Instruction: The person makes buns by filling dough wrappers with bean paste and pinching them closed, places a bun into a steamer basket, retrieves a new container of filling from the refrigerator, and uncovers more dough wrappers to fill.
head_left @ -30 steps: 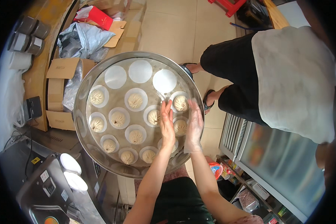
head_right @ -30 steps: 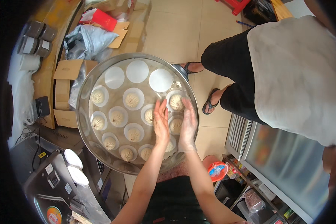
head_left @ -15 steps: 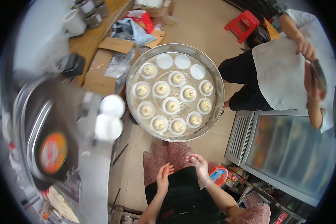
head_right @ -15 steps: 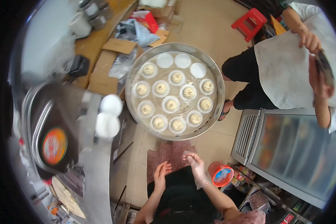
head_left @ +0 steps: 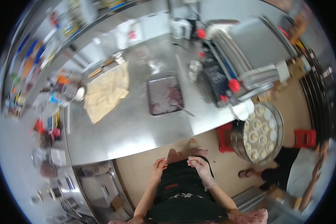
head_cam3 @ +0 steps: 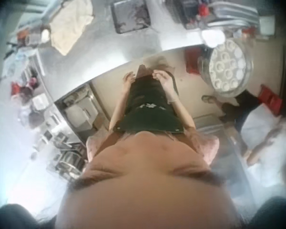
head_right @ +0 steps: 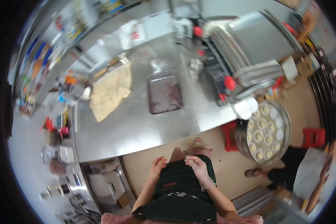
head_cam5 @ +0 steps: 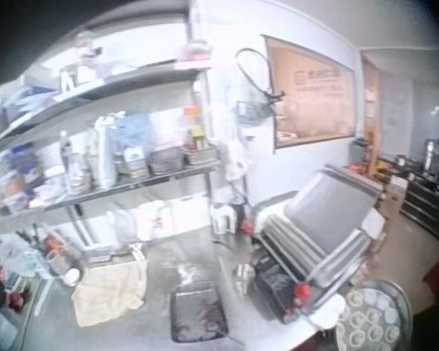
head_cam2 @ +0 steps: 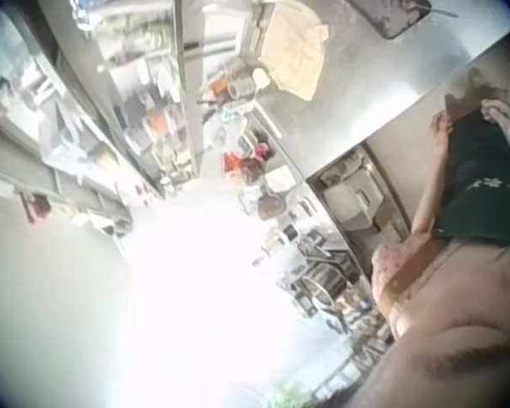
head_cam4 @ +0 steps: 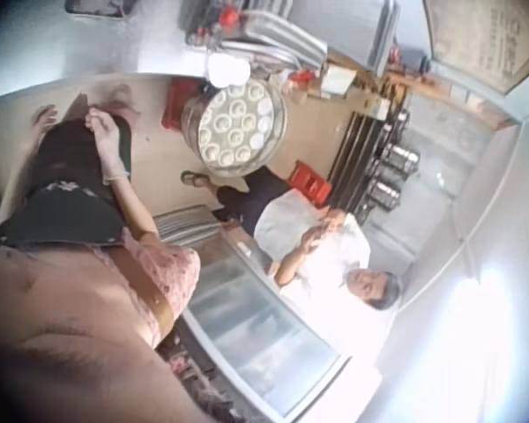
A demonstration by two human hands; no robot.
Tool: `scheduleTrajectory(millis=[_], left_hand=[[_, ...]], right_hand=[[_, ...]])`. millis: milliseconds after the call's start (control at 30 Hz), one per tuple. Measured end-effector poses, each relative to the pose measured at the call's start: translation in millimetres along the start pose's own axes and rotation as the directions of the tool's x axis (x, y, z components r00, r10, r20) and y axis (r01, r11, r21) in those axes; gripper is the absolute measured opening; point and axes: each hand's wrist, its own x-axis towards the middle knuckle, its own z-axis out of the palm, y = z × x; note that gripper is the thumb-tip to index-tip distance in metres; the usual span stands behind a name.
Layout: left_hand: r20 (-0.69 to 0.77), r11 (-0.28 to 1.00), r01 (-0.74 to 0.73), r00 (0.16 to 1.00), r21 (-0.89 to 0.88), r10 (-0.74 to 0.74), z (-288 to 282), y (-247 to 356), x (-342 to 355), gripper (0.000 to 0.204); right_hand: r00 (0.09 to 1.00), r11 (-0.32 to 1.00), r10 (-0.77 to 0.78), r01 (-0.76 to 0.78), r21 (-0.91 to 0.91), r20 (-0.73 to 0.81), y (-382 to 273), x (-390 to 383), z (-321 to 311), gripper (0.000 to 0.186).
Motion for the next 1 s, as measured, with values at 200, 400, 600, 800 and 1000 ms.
scheduleTrajectory(millis=[200, 400, 600, 800, 1000], left_hand=[[0.031, 0.995, -0.012, 0.999, -0.101, 0.015, -4, 11, -6, 0.029], [-0.148, 0.987, -0.153, 0.978, -0.042, 0.146, -24, 29, 21, 0.023], [-0.293, 0.978, -0.138, 0.952, -0.157, 0.087, -34, 68, 37, 0.020], [-0.261, 0.974, -0.151, 0.960, -0.168, 0.103, -97, 87, 75, 0.018], [-0.232, 0.966, -0.248, 0.938, 0.070, 0.257, -184, 131, 134, 0.022]], right_hand=[[0.986, 0.977, 0.023, 0.013, -0.211, 0.166, -12, 43, 21, 0.021], [0.951, 0.929, -0.001, 0.115, -0.351, 0.310, -62, 107, 50, 0.022], [0.936, 0.912, 0.044, 0.105, -0.396, 0.350, -93, 140, 91, 0.023], [0.965, 0.922, 0.053, 0.052, -0.383, 0.257, -74, 154, 130, 0.023], [0.997, 0.931, 0.038, -0.013, -0.364, 0.061, -50, 167, 170, 0.028]])
